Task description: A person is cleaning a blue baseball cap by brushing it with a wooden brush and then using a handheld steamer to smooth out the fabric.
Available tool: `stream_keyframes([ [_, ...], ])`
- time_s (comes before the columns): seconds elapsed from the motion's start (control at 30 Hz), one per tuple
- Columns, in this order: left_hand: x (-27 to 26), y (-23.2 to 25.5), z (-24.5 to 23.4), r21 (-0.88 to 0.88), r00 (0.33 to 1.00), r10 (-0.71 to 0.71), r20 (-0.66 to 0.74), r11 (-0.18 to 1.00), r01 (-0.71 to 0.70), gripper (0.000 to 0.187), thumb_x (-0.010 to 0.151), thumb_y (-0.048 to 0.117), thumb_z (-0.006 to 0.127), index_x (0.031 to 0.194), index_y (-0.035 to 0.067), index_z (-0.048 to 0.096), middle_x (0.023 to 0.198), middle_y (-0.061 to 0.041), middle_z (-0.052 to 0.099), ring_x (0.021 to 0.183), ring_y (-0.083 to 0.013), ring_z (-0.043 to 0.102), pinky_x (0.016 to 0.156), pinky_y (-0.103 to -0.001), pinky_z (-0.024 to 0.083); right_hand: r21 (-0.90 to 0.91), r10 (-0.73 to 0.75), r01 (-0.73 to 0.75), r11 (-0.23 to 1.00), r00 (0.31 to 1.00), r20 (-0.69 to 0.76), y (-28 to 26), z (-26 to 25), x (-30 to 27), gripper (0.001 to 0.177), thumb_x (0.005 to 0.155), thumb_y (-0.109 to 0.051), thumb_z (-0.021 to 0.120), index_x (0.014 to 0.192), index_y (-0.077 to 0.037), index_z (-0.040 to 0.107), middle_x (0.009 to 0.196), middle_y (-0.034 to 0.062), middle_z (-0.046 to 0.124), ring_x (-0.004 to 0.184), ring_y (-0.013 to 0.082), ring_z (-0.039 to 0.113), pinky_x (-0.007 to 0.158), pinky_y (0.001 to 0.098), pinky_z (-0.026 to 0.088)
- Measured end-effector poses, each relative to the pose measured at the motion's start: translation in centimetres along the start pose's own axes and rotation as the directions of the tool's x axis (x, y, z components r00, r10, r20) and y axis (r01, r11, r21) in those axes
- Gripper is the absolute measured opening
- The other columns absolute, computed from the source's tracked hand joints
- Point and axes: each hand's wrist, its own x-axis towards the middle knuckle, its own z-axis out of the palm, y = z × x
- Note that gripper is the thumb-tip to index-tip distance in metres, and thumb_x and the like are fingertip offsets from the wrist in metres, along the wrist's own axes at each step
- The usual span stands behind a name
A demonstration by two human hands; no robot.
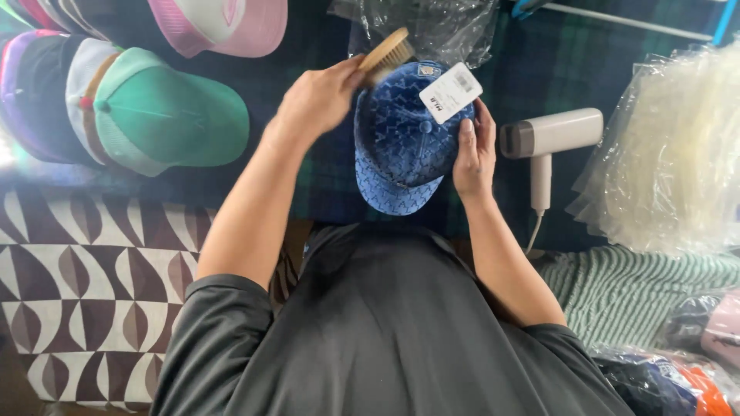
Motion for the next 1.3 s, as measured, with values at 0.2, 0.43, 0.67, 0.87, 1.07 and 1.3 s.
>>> stream_keyframes([
  [0.2, 0.3, -8.9, 5.7, 0.078, 0.944, 0.064, -0.324, 0.996, -0.041, 0.039, 0.107, 0.048, 0.053, 0.141, 0.031, 0.062, 0.107, -0.009, 0.077, 0.099, -0.0369, 0.073, 0.082, -0.052, 0.057, -0.04, -0.149, 0.146, 0.989, 0.984, -0.096, 0.8, 0.7, -0.3, 0.043, 0.114, -0.037, 0.052, 0.151, -0.015, 0.051, 0.146, 0.0138, 0.058, 0.135, 0.0338, 0.058, 0.112, 0.0517, 0.047],
  [0.43, -2.3, -11.4, 11.0, -0.376, 0.959, -0.077, -0.273, 0.926, -0.032, 0.038, 0.108, 0.037, 0.046, 0.142, 0.027, 0.059, 0.127, -0.014, 0.071, 0.121, -0.0404, 0.063, 0.105, -0.055, 0.051, -0.046, -0.239, 0.236, 0.971, 0.966, -0.101, 2.7, 0.4, 0.1, 0.042, 0.116, -0.035, 0.05, 0.15, -0.011, 0.05, 0.141, 0.0165, 0.059, 0.125, 0.0309, 0.062, 0.108, 0.0494, 0.048],
  [0.67, -10.0, -9.8, 15.0, -0.653, 0.845, -0.265, -0.464, 0.747, -0.124, 0.029, 0.11, 0.032, 0.05, 0.13, 0.013, 0.057, 0.096, -0.014, 0.062, 0.089, -0.0297, 0.059, 0.079, -0.04, 0.047, -0.282, -0.4, 0.384, 0.879, 0.916, -0.001, -3.2, -1.3, -6.5, 0.017, 0.101, -0.02, 0.072, 0.114, -0.01, 0.069, 0.093, 0.003, 0.06, 0.08, 0.0236, 0.063, 0.073, 0.0323, 0.052],
  [0.87, -12.3, -4.6, 20.2, -0.78, 0.873, 0.085, -0.48, 0.414, -0.469, 0.016, 0.106, 0.01, 0.058, 0.121, 0.01, 0.05, 0.075, -0.009, 0.063, 0.066, -0.0162, 0.062, 0.061, -0.029, 0.05, 0.087, -0.096, 0.063, 0.994, 0.887, 0.452, -5.4, 2.6, -11.2, 0.045, 0.099, -0.024, 0.07, 0.14, -0.009, 0.058, 0.1, 0.0105, 0.072, 0.093, 0.0226, 0.073, 0.076, 0.0364, 0.06],
  [1.07, -12.7, -5.8, 19.4, -0.369, 0.754, 0.307, -0.58, 0.726, -0.58, 0.015, 0.099, 0.002, 0.064, 0.11, 0.012, 0.066, 0.107, -0.006, 0.065, 0.104, -0.0277, 0.065, 0.092, -0.037, 0.052, 0.135, -0.161, 0.123, 0.983, 0.931, 0.328, -3.6, 1.5, -12.6, 0.026, 0.107, -0.013, 0.059, 0.131, -0.005, 0.064, 0.09, 0.007, 0.065, 0.082, 0.0149, 0.065, 0.07, 0.0338, 0.057],
  [1.3, -4.3, -13.1, 25.8, -0.997, 0.982, -0.188, -0.033, -0.063, -0.046, 0.042, 0.113, 0.033, 0.046, 0.142, 0.004, 0.054, 0.134, -0.021, 0.056, 0.123, -0.0402, 0.059, 0.107, -0.06, 0.046, -0.348, -0.601, 0.765, 0.541, 0.642, 0.476, -8.4, 2.0, -11.5, 0.018, 0.102, -0.027, 0.069, 0.102, -0.009, 0.069, 0.073, 0.004, 0.06, 0.065, 0.0205, 0.064, 0.058, 0.0319, 0.056],
])
